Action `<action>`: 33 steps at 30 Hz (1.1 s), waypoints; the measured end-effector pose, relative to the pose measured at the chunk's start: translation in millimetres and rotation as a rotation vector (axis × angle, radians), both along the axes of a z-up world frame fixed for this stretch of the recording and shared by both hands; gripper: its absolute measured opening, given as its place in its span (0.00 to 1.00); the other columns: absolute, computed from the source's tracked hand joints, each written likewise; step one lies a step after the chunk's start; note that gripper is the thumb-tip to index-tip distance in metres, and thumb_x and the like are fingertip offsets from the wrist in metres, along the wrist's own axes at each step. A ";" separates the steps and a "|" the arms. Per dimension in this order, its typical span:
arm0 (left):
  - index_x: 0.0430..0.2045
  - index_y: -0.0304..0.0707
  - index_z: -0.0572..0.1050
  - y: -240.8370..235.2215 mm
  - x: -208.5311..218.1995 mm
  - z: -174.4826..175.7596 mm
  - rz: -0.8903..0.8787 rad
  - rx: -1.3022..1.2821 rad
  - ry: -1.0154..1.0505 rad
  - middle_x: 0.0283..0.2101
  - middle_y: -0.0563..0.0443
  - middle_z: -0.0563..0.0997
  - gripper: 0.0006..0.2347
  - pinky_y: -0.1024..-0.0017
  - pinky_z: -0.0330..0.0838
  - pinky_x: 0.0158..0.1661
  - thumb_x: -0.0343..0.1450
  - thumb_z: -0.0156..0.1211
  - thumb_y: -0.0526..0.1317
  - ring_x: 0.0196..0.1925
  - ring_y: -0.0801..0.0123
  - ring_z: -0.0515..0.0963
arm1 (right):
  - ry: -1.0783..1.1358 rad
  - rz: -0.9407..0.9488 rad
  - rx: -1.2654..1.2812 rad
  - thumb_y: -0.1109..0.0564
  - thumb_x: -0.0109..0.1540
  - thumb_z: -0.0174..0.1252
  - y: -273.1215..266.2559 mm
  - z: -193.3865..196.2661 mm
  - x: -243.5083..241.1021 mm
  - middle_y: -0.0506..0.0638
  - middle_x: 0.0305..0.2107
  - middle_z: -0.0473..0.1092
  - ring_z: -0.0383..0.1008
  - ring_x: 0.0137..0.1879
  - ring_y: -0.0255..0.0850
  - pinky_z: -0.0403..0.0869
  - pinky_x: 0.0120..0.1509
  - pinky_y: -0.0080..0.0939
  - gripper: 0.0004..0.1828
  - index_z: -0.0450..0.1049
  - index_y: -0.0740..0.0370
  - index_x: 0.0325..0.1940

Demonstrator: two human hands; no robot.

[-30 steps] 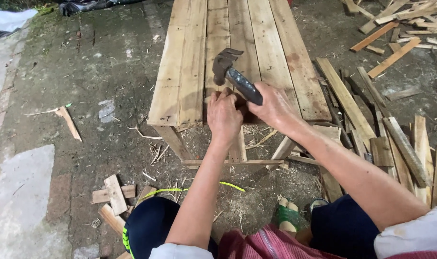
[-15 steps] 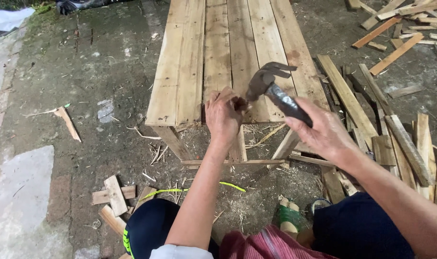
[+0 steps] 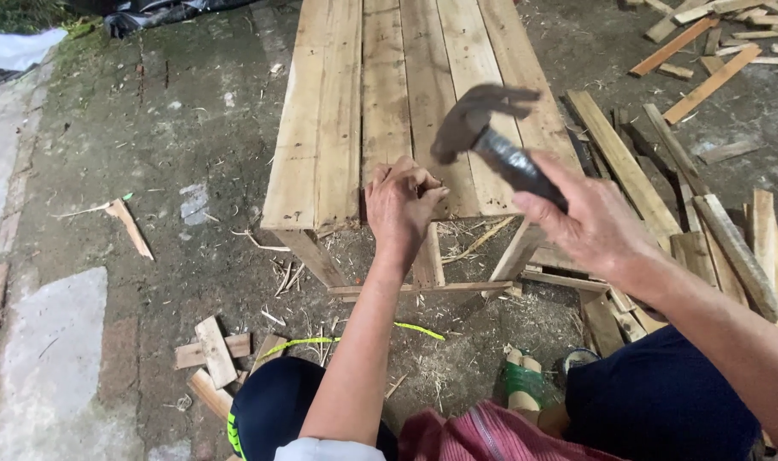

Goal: The person assembles a wooden bench by placing planks onto a frame and securing them with nails. They use a hammer to drive nails into the wood, occasionally adjusting the planks and picking up additional nails from the ground.

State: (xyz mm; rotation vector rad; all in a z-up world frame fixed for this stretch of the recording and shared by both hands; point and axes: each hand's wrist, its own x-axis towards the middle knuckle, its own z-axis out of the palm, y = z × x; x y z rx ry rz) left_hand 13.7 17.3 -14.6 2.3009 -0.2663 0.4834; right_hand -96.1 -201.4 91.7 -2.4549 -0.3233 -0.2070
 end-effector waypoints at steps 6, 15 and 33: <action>0.18 0.61 0.80 -2.6 13.2 -12.6 0.037 0.019 0.069 0.29 0.64 0.81 0.05 0.60 0.65 0.56 0.63 0.71 0.46 0.49 0.59 0.76 | 0.120 -0.064 -0.103 0.49 0.68 0.52 14.8 27.5 -11.6 0.68 0.33 0.76 0.80 0.32 0.60 0.78 0.34 0.56 0.24 0.66 0.57 0.67; 0.22 0.56 0.82 7.8 4.2 -14.4 -0.085 -0.052 -0.042 0.33 0.59 0.80 0.05 0.56 0.69 0.54 0.62 0.74 0.46 0.49 0.56 0.76 | 0.205 -0.074 -0.072 0.48 0.68 0.51 9.1 23.2 -7.1 0.70 0.37 0.75 0.80 0.35 0.63 0.77 0.34 0.57 0.25 0.65 0.55 0.70; 0.49 0.35 0.72 25.7 -19.1 35.7 -0.379 0.022 0.106 0.61 0.42 0.72 0.26 0.56 0.64 0.62 0.60 0.75 0.46 0.63 0.56 0.70 | 0.250 -0.077 -0.077 0.44 0.69 0.42 18.2 56.0 -1.6 0.55 0.26 0.70 0.62 0.15 0.39 0.65 0.11 0.35 0.30 0.53 0.49 0.75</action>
